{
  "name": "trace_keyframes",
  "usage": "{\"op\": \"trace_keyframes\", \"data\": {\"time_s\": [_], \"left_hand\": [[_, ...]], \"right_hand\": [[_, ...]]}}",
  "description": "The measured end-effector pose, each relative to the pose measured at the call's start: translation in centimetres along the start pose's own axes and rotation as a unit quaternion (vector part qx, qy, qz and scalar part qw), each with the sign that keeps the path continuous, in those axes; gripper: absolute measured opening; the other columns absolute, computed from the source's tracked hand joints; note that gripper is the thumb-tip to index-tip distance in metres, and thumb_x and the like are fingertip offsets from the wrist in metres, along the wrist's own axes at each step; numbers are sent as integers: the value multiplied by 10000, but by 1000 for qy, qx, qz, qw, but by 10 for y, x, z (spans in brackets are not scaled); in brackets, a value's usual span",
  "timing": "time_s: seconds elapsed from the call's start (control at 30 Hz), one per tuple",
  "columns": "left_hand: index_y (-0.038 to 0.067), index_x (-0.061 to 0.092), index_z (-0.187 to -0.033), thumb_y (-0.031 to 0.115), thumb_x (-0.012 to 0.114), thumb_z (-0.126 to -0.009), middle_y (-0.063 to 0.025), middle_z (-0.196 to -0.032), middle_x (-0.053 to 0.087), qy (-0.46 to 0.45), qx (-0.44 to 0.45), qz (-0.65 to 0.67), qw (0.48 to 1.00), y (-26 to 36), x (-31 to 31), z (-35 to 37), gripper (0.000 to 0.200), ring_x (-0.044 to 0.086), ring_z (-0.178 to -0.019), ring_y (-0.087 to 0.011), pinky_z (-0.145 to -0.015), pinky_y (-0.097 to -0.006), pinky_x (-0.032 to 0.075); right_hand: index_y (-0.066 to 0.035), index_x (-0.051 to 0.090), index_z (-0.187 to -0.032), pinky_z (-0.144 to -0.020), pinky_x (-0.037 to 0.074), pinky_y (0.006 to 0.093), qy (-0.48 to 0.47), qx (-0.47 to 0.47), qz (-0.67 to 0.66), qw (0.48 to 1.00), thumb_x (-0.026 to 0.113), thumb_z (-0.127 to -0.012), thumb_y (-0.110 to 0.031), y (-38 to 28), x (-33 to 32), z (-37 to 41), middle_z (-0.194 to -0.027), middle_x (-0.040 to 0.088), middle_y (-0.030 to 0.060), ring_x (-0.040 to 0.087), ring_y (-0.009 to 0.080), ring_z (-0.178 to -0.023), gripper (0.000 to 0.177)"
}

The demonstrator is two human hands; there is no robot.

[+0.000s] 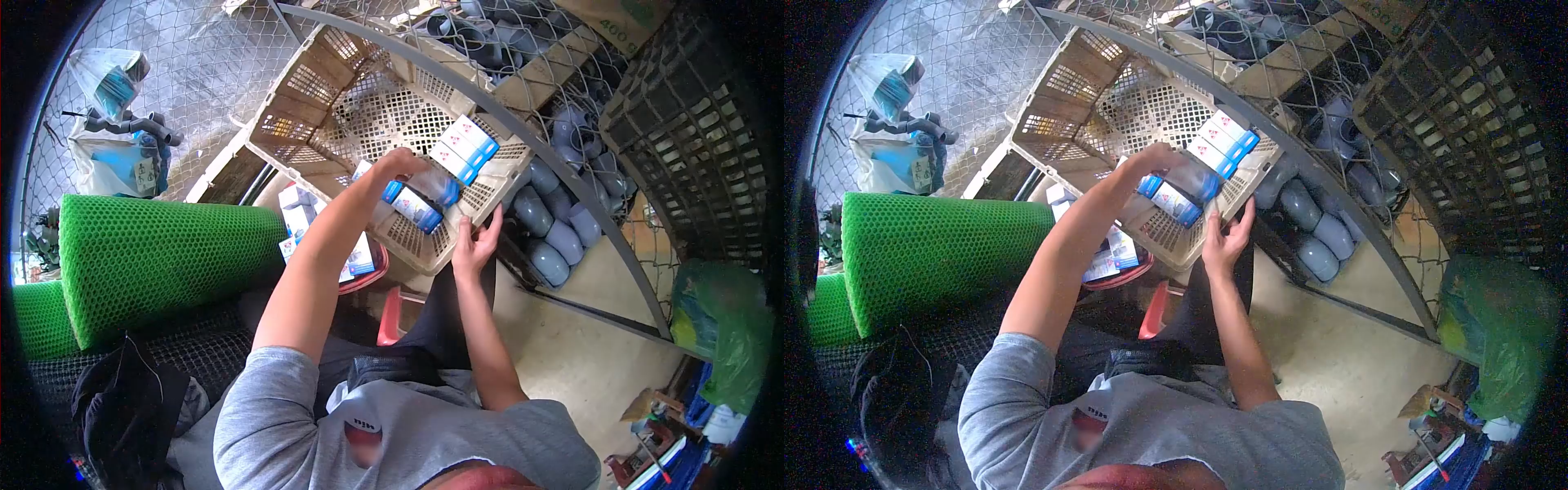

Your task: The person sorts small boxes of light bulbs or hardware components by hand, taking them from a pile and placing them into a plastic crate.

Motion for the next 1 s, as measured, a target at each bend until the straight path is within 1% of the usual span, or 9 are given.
{"op": "trace_keyframes", "data": {"time_s": [0.2, 0.3, 0.57, 0.63, 0.67, 0.77, 0.8, 0.87, 1.0], "left_hand": [[-20, 764, -948, 306, 694, -877, -139, -806, 747, 66, -127, 206, 968, 17, -4, 30, 342, 737, -652, -242, -539, -365, 610], [-27, 767, -975, 211, 650, -905, -148, -814, 747, 38, -50, 348, 935, 33, 3, 36, 274, 747, -671, -262, -562, -375, 636], [-55, 703, -1158, 357, 503, -989, -227, -1056, 720, 1, -6, 347, 938, 39, -3, 41, 489, 760, -774, -327, -672, -448, 653], [-51, 642, -1265, 423, 556, -1001, -194, -1044, 716, -35, 122, 188, 974, 38, -18, 38, 550, 739, -851, -350, -691, -415, 640], [-5, 683, -1226, 504, 573, -964, -150, -1011, 731, -25, -104, 205, 973, 19, -14, 28, 582, 737, -810, -294, -673, -407, 625], [15, 768, -1080, 586, 669, -856, -159, -976, 751, -118, -41, -134, 983, 35, -18, 47, 621, 742, -874, -250, -752, -407, 601], [15, 768, -1080, 586, 669, -856, -159, -976, 751, -118, -41, -136, 983, 24, -11, 41, 621, 742, -874, -250, -752, -407, 601], [48, 780, -1101, 512, 806, -764, -164, -981, 763, -126, 161, -291, 934, 12, 20, 30, 574, 737, -894, -246, -774, -426, 592], [141, 766, -1192, 453, 951, -605, -82, -1163, 735, -113, 83, -379, 915, 33, 28, 74, 690, 609, -1185, -293, -957, -530, 440]], "right_hand": [[40, 212, -1580, -892, 533, 310, 1, 18, -1, 1000, 603, -983, 20, 0, 0, 0, -1314, 603, 233, 647, 226, -1106, 714], [45, 216, -1577, -893, 533, 309, 5, 16, 1, 1000, 603, -982, 23, -1, 0, 0, -1318, 599, 236, 645, 227, -1110, 710], [13, 161, -1604, -878, 530, 311, -4, 12, 8, 1000, 600, -970, 28, -4, 0, -1, -1275, 618, 236, 652, 226, -1085, 771], [9, 165, -1604, -876, 528, 307, -5, 35, -3, 999, 602, -973, 23, -4, 0, -1, -1259, 627, 233, 654, 218, -1066, 767], [9, 165, -1604, -876, 528, 307, -3, 38, -3, 999, 602, -973, 23, -2, 0, 0, -1259, 627, 233, 654, 218, -1066, 767], [18, 161, -1601, -852, 533, 301, -1, 22, -3, 1000, 607, -974, 17, 1, -1, -2, -1253, 627, 233, 655, 210, -1050, 769], [21, 161, -1600, -846, 535, 300, 2, 7, 8, 1000, 608, -974, 16, 2, -2, -3, -1248, 629, 233, 656, 208, -1044, 769], [24, 160, -1599, -839, 537, 299, 4, -8, 19, 1000, 608, -974, 15, -1, -2, -3, -1242, 630, 233, 657, 207, -1037, 770], [29, 165, -1598, -867, 541, 311, -9, 27, -9, 1000, 602, -971, 23, 0, 0, 1, -1268, 618, 233, 650, 225, -1068, 764]]}}
Point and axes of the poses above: each hand's wrist, its own z-axis away from the middle knuckle, its own x-axis out of the palm, y = z × x, the point moved 6 cm from there along -z, towards the middle knuckle
